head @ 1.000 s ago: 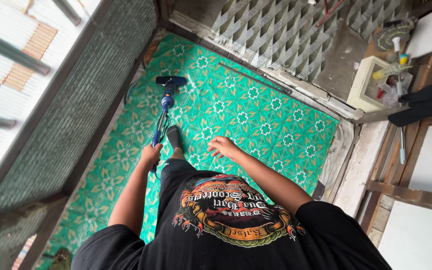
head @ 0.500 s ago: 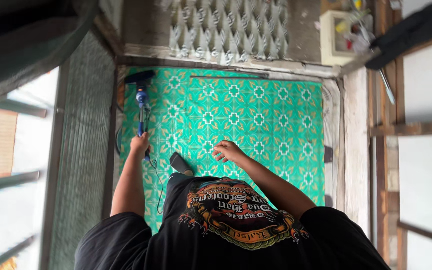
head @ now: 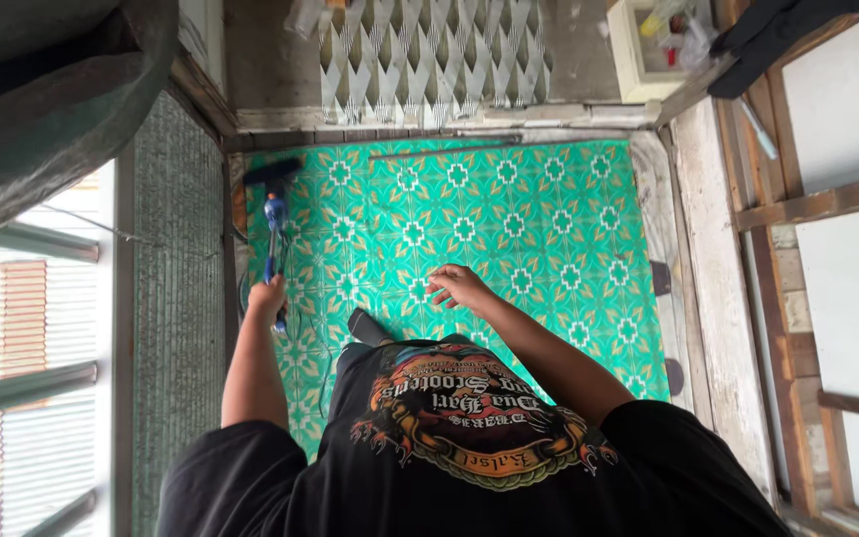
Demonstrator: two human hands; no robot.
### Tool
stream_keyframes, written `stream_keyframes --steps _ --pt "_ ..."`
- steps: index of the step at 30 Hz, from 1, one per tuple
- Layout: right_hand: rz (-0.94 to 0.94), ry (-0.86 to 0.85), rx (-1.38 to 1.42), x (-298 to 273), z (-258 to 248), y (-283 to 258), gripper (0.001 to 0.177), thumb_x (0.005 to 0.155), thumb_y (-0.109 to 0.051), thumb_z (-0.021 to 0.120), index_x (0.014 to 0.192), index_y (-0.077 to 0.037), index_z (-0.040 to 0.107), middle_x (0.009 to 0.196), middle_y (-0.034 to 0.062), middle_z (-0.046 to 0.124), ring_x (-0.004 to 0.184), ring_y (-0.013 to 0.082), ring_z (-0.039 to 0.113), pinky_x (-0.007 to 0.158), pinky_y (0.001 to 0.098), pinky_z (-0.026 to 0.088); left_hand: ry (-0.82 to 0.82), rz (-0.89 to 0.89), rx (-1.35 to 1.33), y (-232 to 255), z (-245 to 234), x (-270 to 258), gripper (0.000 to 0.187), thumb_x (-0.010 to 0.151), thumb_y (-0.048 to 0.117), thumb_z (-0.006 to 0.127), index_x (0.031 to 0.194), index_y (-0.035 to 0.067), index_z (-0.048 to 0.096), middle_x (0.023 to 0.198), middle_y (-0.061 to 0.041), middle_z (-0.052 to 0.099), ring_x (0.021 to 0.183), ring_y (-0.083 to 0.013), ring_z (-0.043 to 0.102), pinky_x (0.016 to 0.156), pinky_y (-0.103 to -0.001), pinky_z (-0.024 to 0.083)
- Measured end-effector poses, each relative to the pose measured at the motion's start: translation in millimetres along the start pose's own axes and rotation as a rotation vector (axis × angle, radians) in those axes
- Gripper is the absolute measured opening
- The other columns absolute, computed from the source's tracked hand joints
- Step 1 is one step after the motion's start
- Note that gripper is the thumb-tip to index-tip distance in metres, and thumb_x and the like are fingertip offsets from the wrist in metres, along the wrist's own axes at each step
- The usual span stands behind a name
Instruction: The person vacuums a patterned green floor mat by moving a vacuum head back and forth across the surface by hand.
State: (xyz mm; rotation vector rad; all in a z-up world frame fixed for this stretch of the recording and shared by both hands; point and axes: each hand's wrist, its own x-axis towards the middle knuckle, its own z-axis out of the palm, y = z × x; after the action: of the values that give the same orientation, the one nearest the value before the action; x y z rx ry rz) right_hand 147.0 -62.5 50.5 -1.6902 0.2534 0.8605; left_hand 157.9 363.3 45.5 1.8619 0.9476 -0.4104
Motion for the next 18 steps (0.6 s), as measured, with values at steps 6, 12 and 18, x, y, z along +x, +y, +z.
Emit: stream_keyframes --steps 6,12,18 --pt "-0.078 -0.044 -0.018 -40 -12 14 0.034 0.100 -0.035 0.062 0.118 -0.008 0.064 0.112 0.0084 0.076 0.086 0.0191 0.074 0.064 0.0338 0.056 -0.017 0.018 -0.053 -66 29 -90 0.044 0.092 0.037 0.061 0.077 -0.005 0.064 0.062 -0.014 0.062 0.051 -0.0273 0.062 0.051 -0.044 0.052" --pt "-0.113 -0.078 0.047 -91 -12 74 0.030 0.100 -0.033 0.060 0.117 -0.009 0.062 0.110 0.0081 0.075 0.086 0.0187 0.074 0.065 0.0316 0.057 -0.015 -0.045 -0.069 -140 58 -176 0.044 0.091 0.036 0.062 0.079 -0.006 0.063 0.062 -0.014 0.061 0.051 -0.0279 0.062 0.050 -0.044 0.053" --pt "-0.100 -0.070 0.027 -141 0 139 0.029 0.099 -0.034 0.059 0.116 -0.010 0.063 0.110 0.0061 0.076 0.086 0.0193 0.075 0.063 0.0327 0.056 -0.018 -0.048 -0.023 -208 69 -251 0.045 0.092 0.036 0.061 0.082 -0.008 0.065 0.064 -0.016 0.063 0.051 -0.0279 0.063 0.050 -0.042 0.052"
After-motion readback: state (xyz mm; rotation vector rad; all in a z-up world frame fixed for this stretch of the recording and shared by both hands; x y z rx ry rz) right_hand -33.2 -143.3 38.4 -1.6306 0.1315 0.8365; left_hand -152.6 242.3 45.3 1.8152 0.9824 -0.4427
